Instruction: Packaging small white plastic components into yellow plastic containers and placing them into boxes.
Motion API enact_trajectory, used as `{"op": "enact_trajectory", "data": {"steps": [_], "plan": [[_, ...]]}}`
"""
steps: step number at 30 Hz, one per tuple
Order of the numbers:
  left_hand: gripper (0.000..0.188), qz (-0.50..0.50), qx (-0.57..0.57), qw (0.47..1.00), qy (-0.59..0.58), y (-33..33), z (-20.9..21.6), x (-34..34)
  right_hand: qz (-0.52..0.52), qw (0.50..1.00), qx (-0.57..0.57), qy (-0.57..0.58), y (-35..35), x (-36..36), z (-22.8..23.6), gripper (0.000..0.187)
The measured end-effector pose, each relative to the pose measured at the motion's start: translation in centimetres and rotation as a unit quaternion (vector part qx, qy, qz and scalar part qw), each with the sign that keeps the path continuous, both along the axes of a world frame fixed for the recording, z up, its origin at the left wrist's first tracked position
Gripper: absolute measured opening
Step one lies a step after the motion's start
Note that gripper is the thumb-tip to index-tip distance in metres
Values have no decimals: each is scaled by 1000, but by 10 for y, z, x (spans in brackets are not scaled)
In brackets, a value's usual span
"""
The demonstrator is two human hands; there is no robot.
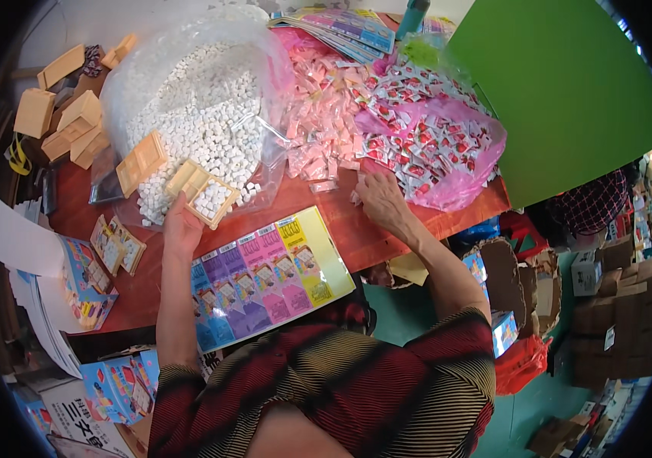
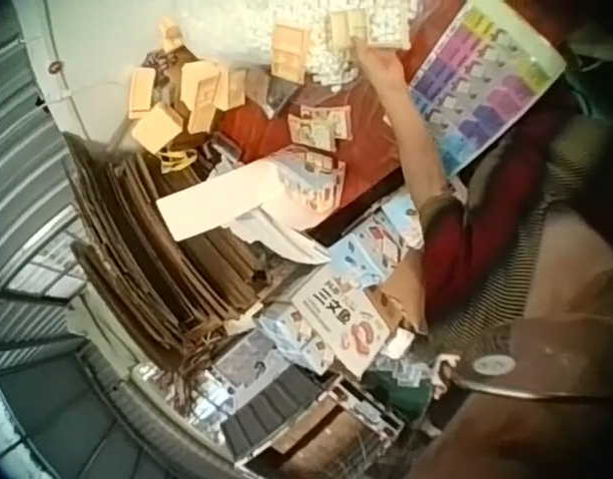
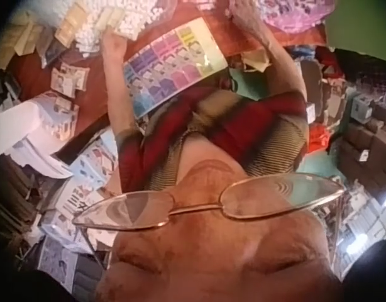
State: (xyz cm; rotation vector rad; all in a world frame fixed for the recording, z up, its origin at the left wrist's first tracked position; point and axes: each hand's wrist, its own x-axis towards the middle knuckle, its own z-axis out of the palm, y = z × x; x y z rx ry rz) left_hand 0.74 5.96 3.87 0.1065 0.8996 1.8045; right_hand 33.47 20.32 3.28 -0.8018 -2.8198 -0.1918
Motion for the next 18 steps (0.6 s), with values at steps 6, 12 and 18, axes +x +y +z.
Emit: {"op": "enact_trajectory", "data": {"steps": [6,12,18], "plan": [[35,8,-13,1000,0,-2,-2,-6,-73,978,-78,180,36,-24,18,8],[36,-2,-15,1000,2,3,1,1,40,962,-80,259,119,-102,27,12],[35,-2,-8,1000,4,1,0,1,-54,993,48,97,167,-144,3,12]]}}
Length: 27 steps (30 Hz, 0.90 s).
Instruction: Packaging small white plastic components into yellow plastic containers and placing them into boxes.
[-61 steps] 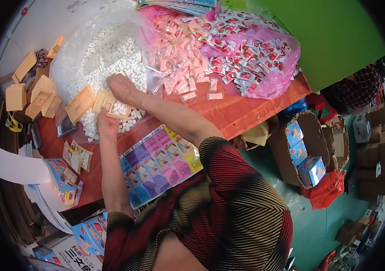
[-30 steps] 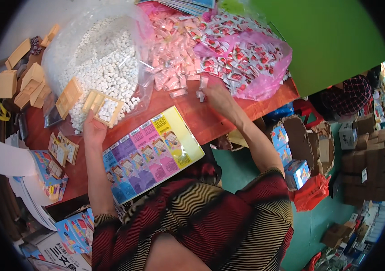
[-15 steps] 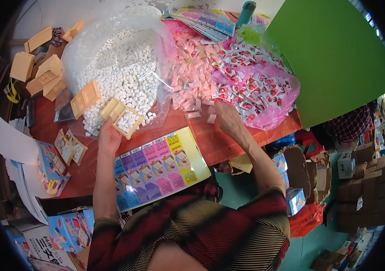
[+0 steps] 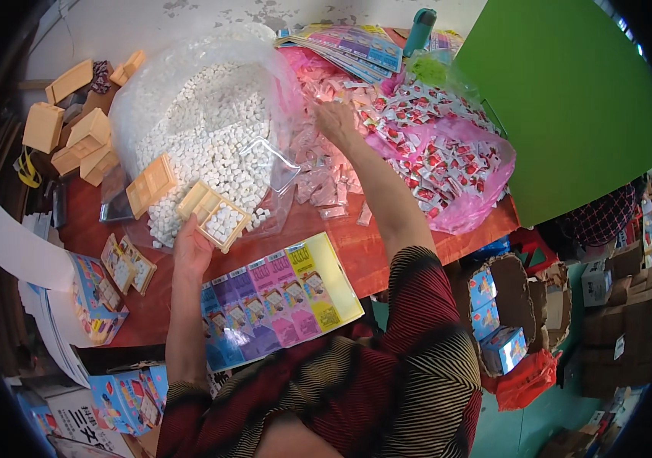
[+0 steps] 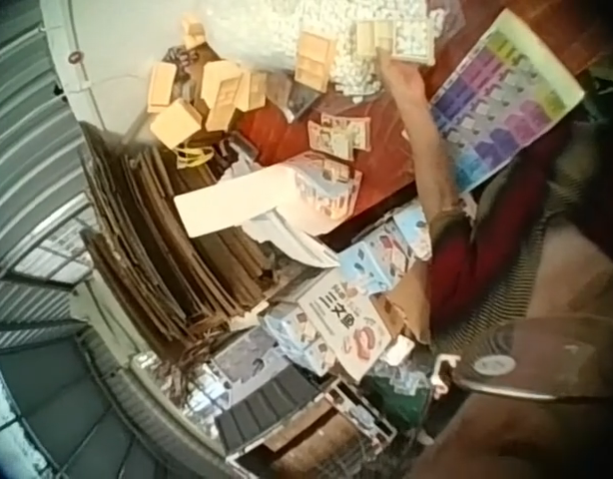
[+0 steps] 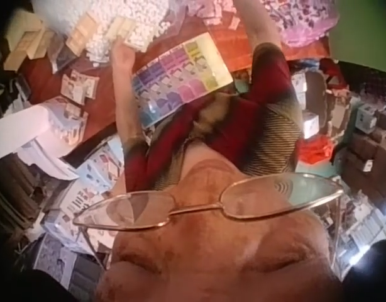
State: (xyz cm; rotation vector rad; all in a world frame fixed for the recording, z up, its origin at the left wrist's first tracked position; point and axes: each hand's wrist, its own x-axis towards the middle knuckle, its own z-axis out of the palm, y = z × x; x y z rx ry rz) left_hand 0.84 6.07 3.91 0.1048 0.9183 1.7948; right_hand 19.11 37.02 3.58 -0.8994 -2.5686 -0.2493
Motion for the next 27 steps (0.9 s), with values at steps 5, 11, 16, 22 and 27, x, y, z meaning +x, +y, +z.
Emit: {"op": "enact_trajectory", "data": {"steps": [5,11,16,22,27], "plan": [[34,-15,28,999,-8,1,-8,-4,34,999,-2,-21,4,8,-6,18],[32,17,28,999,-5,8,-20,-7,44,999,26,-20,-3,15,10,16],[28,11,62,998,0,17,-14,6,-14,999,12,-30,-15,25,22,10],[29,-41,31,999,16,17,-4,21,260,913,-297,104,-109,-56,42,12],[22,-59,14,998,13,17,0,25,330,900,-285,5,-161,-95,45,14]]}}
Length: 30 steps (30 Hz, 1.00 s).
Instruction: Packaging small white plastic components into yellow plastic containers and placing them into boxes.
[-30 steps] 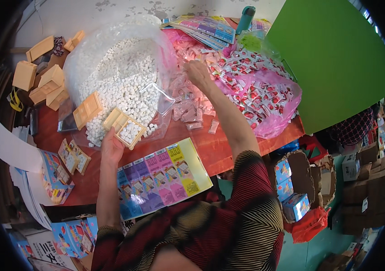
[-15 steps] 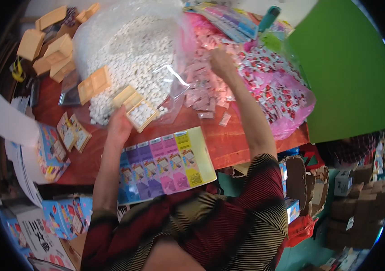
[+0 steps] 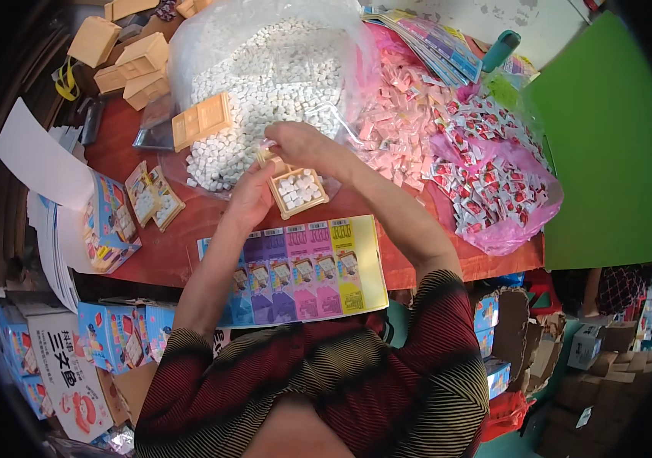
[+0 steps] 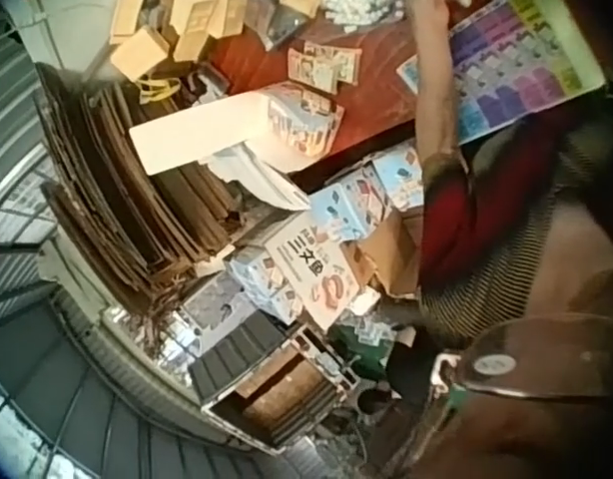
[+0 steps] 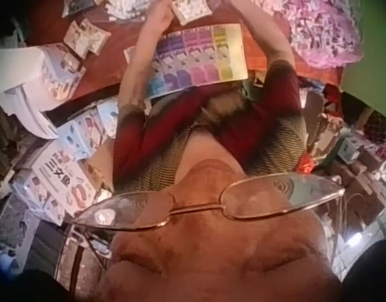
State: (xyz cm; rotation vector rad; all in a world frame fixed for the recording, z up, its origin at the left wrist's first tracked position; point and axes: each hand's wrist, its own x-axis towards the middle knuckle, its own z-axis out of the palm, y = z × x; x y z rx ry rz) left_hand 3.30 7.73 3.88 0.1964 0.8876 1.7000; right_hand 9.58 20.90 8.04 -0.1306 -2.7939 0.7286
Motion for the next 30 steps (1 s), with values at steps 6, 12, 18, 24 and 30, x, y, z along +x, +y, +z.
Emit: {"op": "enact_trajectory", "data": {"steps": [6,12,18,24,30], "plan": [[24,-32,59,998,-13,-5,2,-3,8,999,33,-14,-2,-1,4,19],[29,-39,56,998,4,-8,0,-3,38,999,-3,12,7,-1,-2,20],[25,-29,58,997,-31,-10,2,-4,50,997,-27,58,5,1,-5,16],[25,-16,47,999,-19,-12,-4,-4,47,995,-26,90,0,0,-13,9],[30,-15,40,999,-5,-19,-5,-6,-3,986,15,168,-9,-3,-22,6]]}}
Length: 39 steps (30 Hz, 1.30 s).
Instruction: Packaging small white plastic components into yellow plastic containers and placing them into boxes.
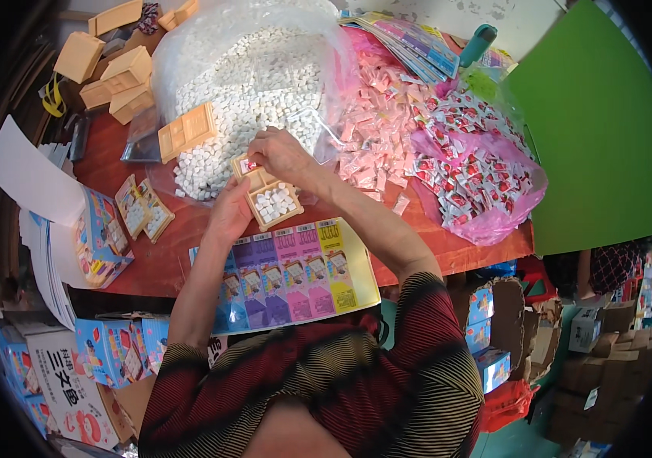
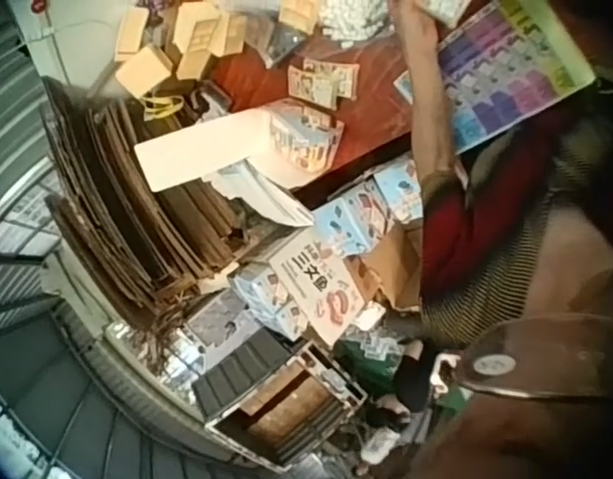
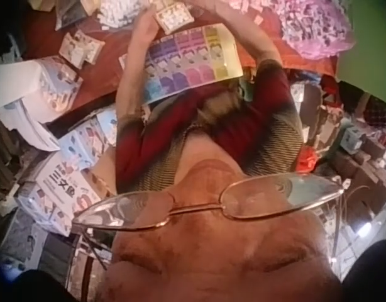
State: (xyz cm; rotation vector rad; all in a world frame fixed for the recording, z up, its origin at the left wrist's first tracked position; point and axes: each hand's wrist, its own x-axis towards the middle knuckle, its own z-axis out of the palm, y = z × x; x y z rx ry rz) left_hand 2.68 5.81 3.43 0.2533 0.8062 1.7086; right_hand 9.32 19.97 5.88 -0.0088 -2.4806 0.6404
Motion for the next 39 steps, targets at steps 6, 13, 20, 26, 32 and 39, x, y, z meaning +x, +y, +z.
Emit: {"op": "enact_trajectory", "data": {"steps": [6,13,20,26,32,39], "plan": [[28,20,9,1000,-15,-1,-6,-4,-133,989,30,51,4,13,7,15],[28,84,-8,995,-44,-4,-7,-7,-404,887,138,-178,39,43,-19,30],[30,107,13,991,-84,7,-12,-5,-385,920,-11,-79,46,35,-6,19],[29,117,26,988,-100,17,-15,-2,-274,906,-323,15,42,31,19,14],[41,89,59,986,-129,23,-12,4,-149,805,-562,-114,-1,26,3,18],[55,98,8,990,-100,20,8,10,-280,923,-259,-38,-18,24,-16,23]]}}
